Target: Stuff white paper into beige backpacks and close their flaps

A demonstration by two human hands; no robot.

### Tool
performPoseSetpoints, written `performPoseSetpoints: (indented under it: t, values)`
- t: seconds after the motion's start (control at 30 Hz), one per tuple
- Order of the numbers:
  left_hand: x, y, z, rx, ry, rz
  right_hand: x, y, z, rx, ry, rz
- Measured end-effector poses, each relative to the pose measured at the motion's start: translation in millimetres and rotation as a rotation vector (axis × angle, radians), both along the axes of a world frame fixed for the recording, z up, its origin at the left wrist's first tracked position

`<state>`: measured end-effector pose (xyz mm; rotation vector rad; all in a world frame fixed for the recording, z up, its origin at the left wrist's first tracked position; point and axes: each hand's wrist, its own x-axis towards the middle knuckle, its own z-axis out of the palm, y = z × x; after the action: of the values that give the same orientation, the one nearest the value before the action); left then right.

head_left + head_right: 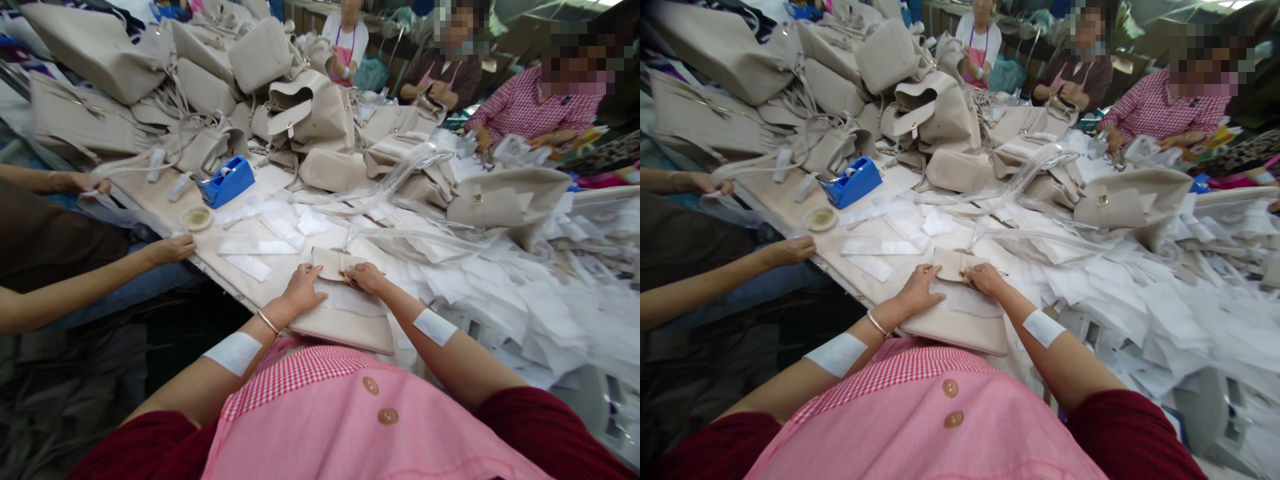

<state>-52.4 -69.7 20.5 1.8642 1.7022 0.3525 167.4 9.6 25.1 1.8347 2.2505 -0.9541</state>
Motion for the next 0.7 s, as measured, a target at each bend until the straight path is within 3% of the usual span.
performPoseSetpoints:
  t: [0.47, 0.7]
  values:
    - [0.2, -0.5, 1.9, -0.023, -0.002, 0.021, -0.8, -8.2, 2.8, 0.104, -0.016, 0.098]
    - [0.1, -1.7, -0.9, -0.007, -0.006, 0.012, 3.9, -22.4, -2.5, 0.261, 0.033, 0.277]
